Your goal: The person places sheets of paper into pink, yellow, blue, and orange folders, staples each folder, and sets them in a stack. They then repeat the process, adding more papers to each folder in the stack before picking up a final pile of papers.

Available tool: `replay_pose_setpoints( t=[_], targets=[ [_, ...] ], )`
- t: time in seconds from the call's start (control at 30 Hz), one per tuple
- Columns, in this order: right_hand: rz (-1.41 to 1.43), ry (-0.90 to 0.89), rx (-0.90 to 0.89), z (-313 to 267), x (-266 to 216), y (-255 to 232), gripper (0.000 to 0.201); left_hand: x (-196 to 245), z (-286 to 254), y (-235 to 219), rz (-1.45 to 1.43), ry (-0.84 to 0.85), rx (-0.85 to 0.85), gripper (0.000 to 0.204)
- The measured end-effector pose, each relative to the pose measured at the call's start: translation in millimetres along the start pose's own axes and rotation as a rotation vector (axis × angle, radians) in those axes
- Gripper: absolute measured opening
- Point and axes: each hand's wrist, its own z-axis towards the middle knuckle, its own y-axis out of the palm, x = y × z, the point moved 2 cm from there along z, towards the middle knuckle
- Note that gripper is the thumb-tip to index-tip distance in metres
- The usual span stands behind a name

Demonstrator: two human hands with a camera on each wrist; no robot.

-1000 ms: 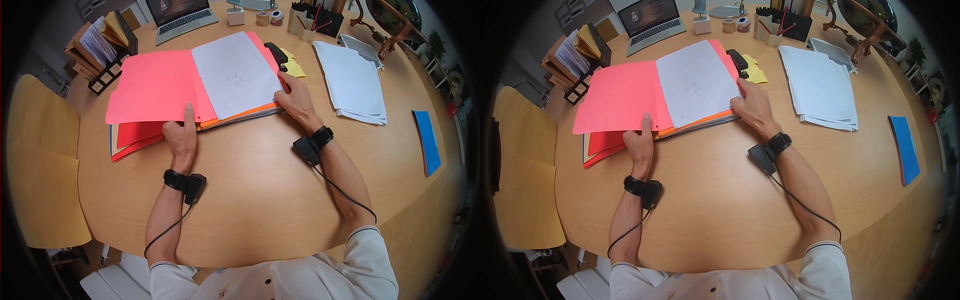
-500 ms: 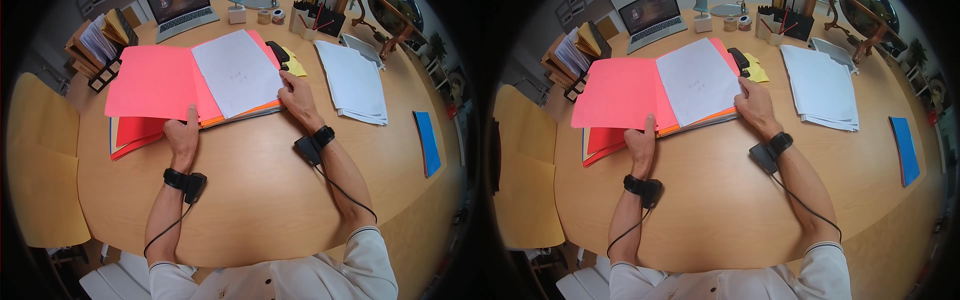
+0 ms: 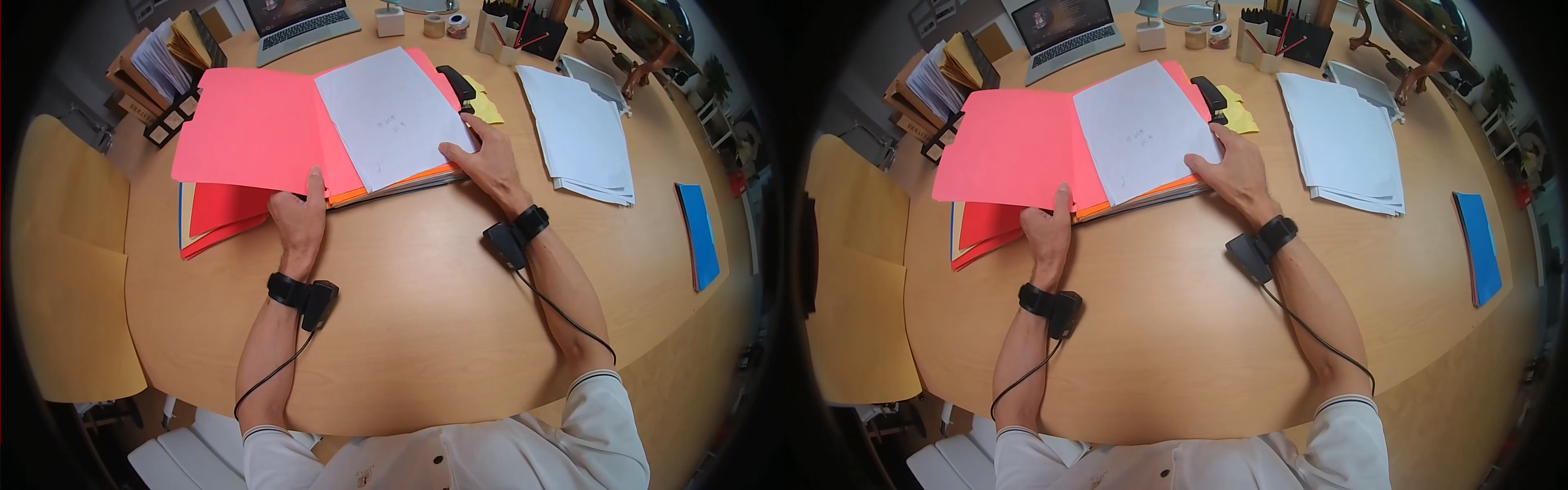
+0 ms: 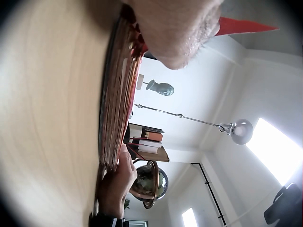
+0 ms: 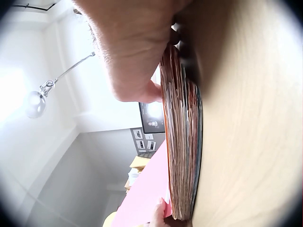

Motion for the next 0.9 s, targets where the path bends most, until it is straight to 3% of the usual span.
replay_pose_setpoints(
  t=[0.47,0.57,0.63,0.77,0.87,0.9],
  targets=[
    [0.05,0.031,-0.041,3.5,5.6,0.2,0.06,1.7,-0.4,0.5,-0.02,0.0,-0.02,0.029],
    [0.111,-0.041,0.063,3.1,11.1,2.9,0.05,3.4,-0.7,0.8,-0.027,-0.004,-0.013,0.029],
    [0.17,0.076,0.008,1.4,5.4,-1.2,0.042,3.5,-0.4,0.6,-0.027,-0.003,-0.015,0.029],
    [0.079,0.092,0.002,2.4,6.9,-2.5,0.034,4.9,-0.2,0.4,-0.031,-0.003,-0.015,0.029],
    [-0.024,-0.002,0.025,5.4,23.2,5.1,0.026,-0.6,0.4,2.0,-0.041,-0.006,-0.015,0.029],
    [0.004,-0.074,0.126,5.8,27.5,7.6,0.021,-2.0,0.2,2.9,-0.041,-0.005,-0.015,0.029]
  ],
)
